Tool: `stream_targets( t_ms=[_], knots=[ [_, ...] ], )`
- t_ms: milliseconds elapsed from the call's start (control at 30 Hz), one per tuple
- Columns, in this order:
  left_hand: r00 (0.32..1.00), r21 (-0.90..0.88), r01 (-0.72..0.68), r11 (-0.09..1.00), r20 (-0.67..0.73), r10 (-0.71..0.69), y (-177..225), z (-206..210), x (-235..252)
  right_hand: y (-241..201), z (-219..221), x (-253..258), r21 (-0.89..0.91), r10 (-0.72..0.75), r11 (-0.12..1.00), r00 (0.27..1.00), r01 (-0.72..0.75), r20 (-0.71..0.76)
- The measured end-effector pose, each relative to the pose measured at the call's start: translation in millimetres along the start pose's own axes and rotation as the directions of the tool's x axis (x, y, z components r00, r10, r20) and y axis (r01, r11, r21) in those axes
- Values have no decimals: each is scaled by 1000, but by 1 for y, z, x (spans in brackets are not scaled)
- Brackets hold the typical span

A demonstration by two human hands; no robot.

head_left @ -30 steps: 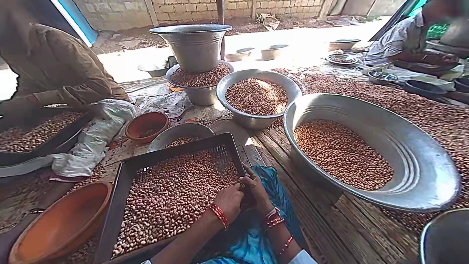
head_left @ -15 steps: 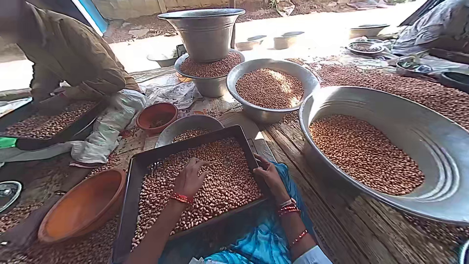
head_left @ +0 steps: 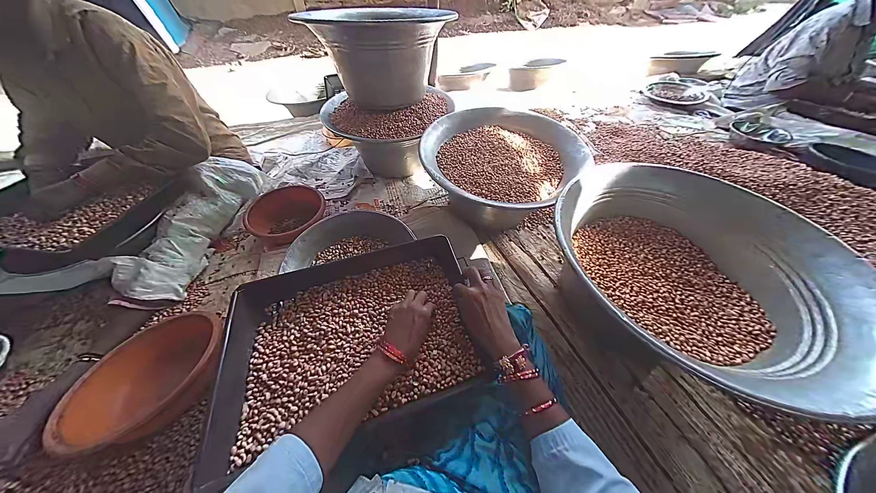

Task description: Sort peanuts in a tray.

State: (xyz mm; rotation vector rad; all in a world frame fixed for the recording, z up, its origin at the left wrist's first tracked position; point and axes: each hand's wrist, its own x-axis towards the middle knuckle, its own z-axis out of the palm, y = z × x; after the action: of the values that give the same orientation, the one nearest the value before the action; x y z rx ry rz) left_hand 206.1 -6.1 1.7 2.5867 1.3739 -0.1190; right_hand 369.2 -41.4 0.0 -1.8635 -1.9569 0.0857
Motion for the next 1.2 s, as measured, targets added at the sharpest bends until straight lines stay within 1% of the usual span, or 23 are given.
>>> stream_targets(
  t_ms=[100,167,233,267,300,333,400,533,600,667,733,833,867,900,933,967,1000,1033,1067,1100,1133,1167,1200],
  knots=[
    [998,-105,50,993,32,-47,-8,3,-2,-7,5,13,-79,0,997,995,8,105],
    [993,-261,120,958,39,-113,-21,-2,-2,-10,14,14,-137,-6,990,992,23,122],
    [967,-526,181,831,-57,-247,-44,-10,-6,-9,18,12,-160,-18,987,996,32,93],
    [943,-627,172,760,-120,-312,-58,-12,-8,-8,18,10,-157,-14,987,996,28,87],
    [916,-674,161,721,-169,-363,-70,-15,-10,-9,19,8,-150,-10,988,996,22,84],
    [896,-675,166,719,-201,-396,-79,-18,-12,-9,19,7,-148,-2,989,996,16,92],
    [892,-593,206,778,-214,-399,-83,-23,-13,-10,20,8,-156,-2,988,994,18,105],
    [949,-401,215,890,-128,-287,-70,-13,-11,-13,21,10,-178,19,984,983,14,183],
    [963,-331,222,917,-75,-260,-63,-7,-8,-14,22,9,-197,26,980,982,11,186],
    [966,-291,228,929,-54,-254,-59,-4,-4,-14,22,9,-201,29,980,982,10,189],
    [963,-302,231,925,-65,-261,-61,-4,-5,-14,23,9,-189,25,982,984,9,176],
    [952,-443,241,864,-68,-300,-70,-10,-10,-13,21,3,-105,2,994,995,9,104],
    [962,-500,215,839,-39,-270,-75,-15,-15,-14,15,-3,-38,-20,999,995,24,93],
    [983,-582,154,799,5,-185,-81,-22,-24,-18,4,-11,73,-67,996,992,59,111],
    [998,-699,61,713,50,-36,-88,-28,-36,-20,-9,-21,236,-156,964,980,123,127],
    [983,-830,-35,557,73,170,-96,-31,-48,-20,-23,-30,427,-281,883,948,196,147],
    [926,-921,-78,382,75,370,-100,-32,-60,-19,-35,-36,597,-416,760,898,255,145],
    [867,-952,-108,286,51,496,-102,-34,-70,-16,-44,-39,722,-511,636,850,274,127],
    [858,-945,-147,291,25,512,-100,-37,-79,-12,-50,-42,777,-538,568,837,273,99],
    [896,-906,-185,380,3,443,-94,-40,-87,-7,-53,-45,768,-496,580,866,271,69],
    [937,-825,-213,524,-20,350,-85,-41,-92,-2,-55,-47,713,-396,657,917,246,48],
    [957,-700,-229,676,-37,286,-74,-40,-95,4,-53,-48,633,-262,753,964,179,39],
    [960,-566,-253,784,-50,274,-60,-37,-97,10,-49,-48,561,-114,825,992,68,47]
  ],
)
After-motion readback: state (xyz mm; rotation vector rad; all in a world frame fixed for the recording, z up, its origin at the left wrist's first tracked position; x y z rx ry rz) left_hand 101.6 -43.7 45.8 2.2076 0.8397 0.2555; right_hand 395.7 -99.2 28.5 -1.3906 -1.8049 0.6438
